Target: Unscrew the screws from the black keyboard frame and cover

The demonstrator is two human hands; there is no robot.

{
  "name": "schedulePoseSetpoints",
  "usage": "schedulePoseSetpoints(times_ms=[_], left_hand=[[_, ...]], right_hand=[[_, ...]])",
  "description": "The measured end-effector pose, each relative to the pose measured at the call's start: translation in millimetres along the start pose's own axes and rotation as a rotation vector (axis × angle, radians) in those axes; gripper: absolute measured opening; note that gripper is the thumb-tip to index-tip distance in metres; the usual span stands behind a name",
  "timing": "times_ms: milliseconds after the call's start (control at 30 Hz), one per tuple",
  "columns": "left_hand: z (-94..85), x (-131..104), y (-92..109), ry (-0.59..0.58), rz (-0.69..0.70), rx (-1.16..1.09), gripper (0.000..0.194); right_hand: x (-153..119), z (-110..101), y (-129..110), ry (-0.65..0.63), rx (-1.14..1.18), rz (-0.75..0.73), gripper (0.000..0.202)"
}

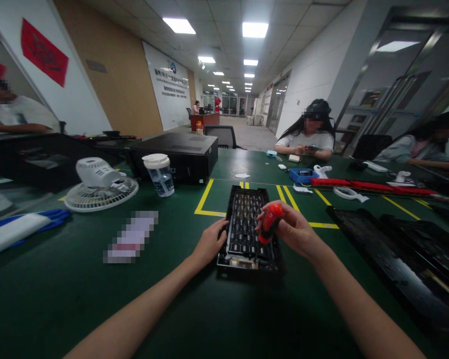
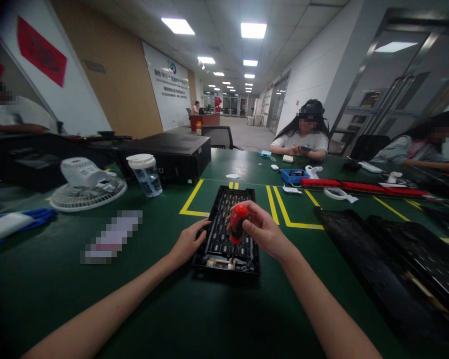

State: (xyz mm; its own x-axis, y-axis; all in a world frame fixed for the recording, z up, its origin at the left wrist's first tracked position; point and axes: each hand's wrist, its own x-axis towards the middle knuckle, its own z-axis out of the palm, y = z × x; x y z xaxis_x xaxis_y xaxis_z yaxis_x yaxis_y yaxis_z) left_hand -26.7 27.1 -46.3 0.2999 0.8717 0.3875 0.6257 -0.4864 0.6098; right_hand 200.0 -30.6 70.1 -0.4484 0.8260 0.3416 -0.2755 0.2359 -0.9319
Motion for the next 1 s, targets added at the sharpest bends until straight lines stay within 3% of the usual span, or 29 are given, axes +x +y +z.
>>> schedulePoseSetpoints(times_ms=[1000], left_hand=[[-2.0, -0.2, 1.6, -0.008, -0.001, 0.004, 0.036]], right_hand=[[1.1, -4.0, 0.3, 0.024, -0.081, -0.014, 0.035]])
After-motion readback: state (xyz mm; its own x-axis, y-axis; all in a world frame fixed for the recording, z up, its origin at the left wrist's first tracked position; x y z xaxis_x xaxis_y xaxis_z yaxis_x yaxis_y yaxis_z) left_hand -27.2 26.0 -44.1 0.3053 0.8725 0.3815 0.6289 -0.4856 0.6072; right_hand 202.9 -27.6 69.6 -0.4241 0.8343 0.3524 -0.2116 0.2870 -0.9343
